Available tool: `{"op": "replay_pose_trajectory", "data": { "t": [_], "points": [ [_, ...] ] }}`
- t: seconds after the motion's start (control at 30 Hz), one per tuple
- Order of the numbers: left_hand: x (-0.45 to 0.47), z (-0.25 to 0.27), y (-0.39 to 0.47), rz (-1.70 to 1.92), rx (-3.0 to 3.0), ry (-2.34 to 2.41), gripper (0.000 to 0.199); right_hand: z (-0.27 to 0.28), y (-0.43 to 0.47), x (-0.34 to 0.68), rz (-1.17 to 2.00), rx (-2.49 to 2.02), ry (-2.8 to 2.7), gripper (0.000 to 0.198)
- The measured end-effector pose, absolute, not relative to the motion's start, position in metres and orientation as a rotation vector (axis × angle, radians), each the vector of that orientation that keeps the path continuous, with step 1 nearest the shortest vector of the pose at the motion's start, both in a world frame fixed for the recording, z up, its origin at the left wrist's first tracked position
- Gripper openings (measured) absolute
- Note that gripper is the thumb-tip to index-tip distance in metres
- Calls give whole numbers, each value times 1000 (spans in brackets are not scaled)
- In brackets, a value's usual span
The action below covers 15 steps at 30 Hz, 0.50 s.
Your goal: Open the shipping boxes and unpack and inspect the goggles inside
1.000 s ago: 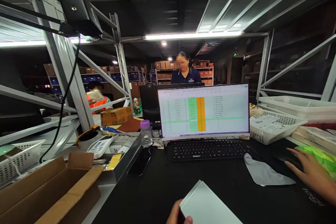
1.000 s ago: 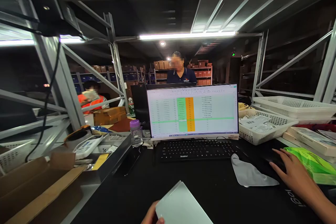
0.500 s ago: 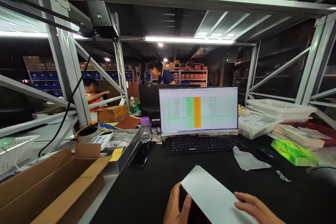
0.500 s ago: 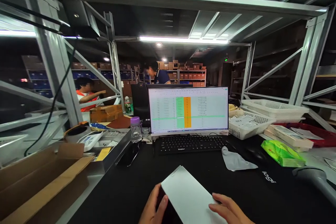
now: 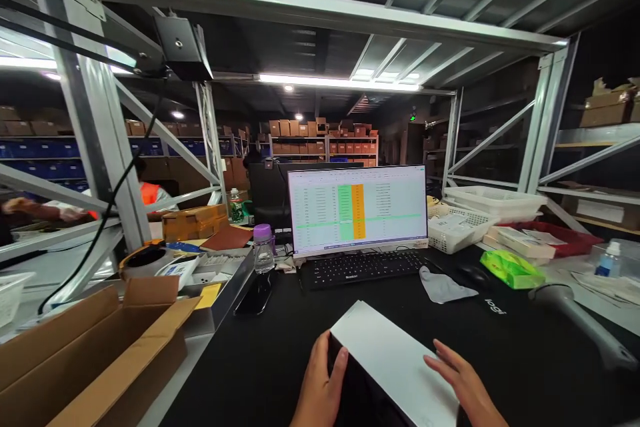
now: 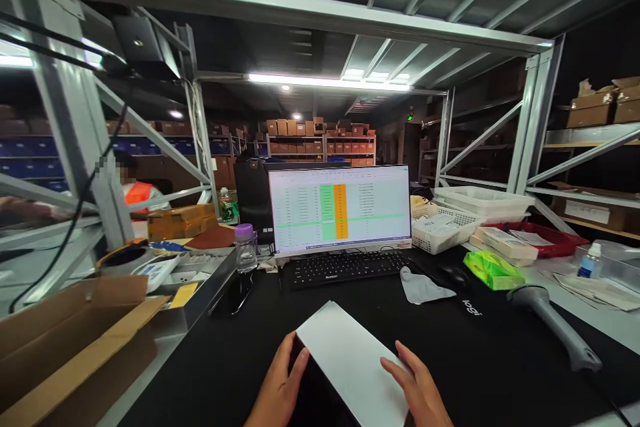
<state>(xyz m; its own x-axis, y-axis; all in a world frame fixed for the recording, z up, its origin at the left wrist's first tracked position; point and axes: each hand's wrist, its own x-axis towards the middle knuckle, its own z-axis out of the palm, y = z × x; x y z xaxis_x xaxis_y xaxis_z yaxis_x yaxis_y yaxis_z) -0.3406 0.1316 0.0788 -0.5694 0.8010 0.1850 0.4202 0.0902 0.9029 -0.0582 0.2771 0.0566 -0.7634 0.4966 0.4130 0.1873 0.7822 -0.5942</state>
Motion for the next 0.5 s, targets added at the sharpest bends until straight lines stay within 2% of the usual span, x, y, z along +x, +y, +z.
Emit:
{"op": "replay_pose_trajectory", "data": {
  "t": [0.13, 0.33, 0.5],
  "points": [
    [-337, 79, 130, 1494, 1132, 2025, 87, 58, 252, -67, 680, -666, -2298, 74],
    [-337, 80, 131, 1453, 1221, 1948, 76, 80, 222, -76, 761, -765, -2308, 98],
    [-347, 72, 123, 1492, 1395, 2020, 88, 123, 212, -74, 920, -965, -2288, 109]
  ]
}}
